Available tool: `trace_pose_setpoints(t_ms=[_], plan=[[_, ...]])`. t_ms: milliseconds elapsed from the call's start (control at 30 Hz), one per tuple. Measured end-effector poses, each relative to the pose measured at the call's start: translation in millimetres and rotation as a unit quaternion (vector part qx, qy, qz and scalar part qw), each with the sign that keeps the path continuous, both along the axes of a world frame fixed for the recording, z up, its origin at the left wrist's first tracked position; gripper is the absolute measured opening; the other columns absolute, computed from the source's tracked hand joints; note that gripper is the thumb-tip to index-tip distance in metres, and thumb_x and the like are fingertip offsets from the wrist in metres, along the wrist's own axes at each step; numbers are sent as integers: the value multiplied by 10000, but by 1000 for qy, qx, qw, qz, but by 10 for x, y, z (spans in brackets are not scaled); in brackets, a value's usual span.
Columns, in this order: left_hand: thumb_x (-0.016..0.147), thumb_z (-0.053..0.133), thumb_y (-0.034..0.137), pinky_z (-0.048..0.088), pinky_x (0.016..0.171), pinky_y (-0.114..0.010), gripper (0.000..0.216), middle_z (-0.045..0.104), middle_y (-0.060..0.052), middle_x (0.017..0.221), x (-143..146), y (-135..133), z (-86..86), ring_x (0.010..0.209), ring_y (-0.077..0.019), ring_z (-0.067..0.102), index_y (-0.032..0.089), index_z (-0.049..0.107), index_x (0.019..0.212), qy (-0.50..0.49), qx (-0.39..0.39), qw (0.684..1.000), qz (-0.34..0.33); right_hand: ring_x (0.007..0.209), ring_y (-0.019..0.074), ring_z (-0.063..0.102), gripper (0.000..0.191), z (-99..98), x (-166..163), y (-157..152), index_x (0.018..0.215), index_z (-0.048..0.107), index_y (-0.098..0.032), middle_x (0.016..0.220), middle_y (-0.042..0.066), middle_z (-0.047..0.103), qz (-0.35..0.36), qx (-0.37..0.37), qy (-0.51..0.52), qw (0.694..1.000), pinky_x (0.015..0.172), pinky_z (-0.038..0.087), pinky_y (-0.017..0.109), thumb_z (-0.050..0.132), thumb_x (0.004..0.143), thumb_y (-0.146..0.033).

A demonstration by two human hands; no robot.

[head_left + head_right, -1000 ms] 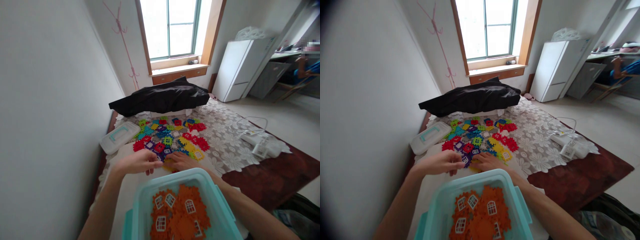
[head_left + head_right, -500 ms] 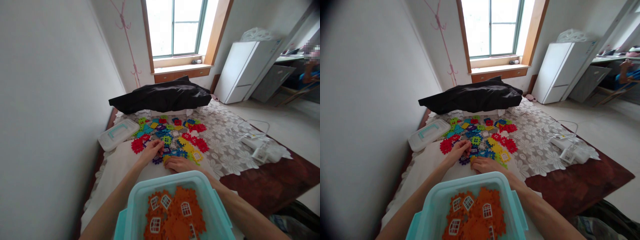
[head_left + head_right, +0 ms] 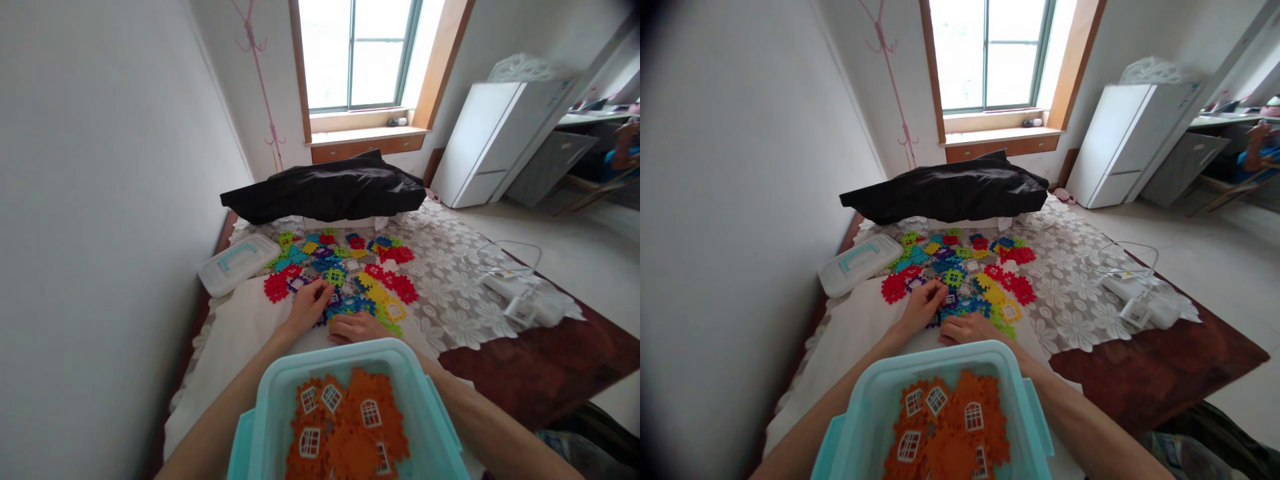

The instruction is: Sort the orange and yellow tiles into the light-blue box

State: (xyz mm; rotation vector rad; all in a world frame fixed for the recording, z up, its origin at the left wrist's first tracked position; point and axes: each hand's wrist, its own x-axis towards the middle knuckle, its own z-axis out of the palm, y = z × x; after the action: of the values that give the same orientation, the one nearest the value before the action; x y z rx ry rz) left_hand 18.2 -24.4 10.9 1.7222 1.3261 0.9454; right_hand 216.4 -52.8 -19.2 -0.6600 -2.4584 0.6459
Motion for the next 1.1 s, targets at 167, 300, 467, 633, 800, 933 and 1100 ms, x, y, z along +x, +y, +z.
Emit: trace_pose_setpoints(t_ms=[167,300,467,633,800,933,1100], plan=[[979,523,557,427,646,-266,409,635,-7,695,9,-41,82,669,-163,551,198,617,807,17,19,1000,10,675,163,657,373,-26,81,46,909,730,-229,797,42,734,-64,14,78,995,638,497,279,466,1070,-437],[984,519,594,500,704,-279,430,680,-40,789,90,-108,167,740,-178,608,192,633,882,-40,7,999,2,681,174,672,380,-4,157,84,870,726,-223,763,51,744,-196,-9,142,970,663,523,278,532,1024,-510],[952,577,647,590,801,-340,515,664,-142,1238,269,-181,198,1067,-258,668,187,623,1179,-235,-137,957,-96,572,163,586,346,119,181,126,847,712,-215,686,17,690,-342,-37,277,897,573,487,283,614,963,-526],[893,739,538,583,885,-390,701,592,-124,1355,391,-263,140,1074,-227,683,325,438,1489,-351,-286,876,-166,615,167,576,314,190,98,202,889,671,-205,714,9,664,-426,-65,366,825,572,482,275,590,982,-494],[899,766,396,589,804,-329,573,664,-84,1204,390,-292,22,998,-216,705,293,500,1396,-411,-367,817,-173,763,180,666,180,74,48,246,970,704,-226,857,42,715,-223,10,271,936,713,557,291,554,1007,-320],[952,675,369,596,831,-382,357,703,-126,1127,312,-225,-37,998,-259,708,192,609,1255,-454,-414,766,-190,931,185,690,324,-2,60,243,1175,683,-268,1022,59,711,-137,58,261,954,811,588,315,421,1021,-156],[991,567,335,575,926,-463,299,723,-140,1169,241,-139,40,1101,-309,700,172,662,1223,-525,-410,728,-166,1157,212,665,372,91,106,185,1309,630,-295,1200,75,696,-249,36,315,915,1020,563,409,403,1042,-173]])
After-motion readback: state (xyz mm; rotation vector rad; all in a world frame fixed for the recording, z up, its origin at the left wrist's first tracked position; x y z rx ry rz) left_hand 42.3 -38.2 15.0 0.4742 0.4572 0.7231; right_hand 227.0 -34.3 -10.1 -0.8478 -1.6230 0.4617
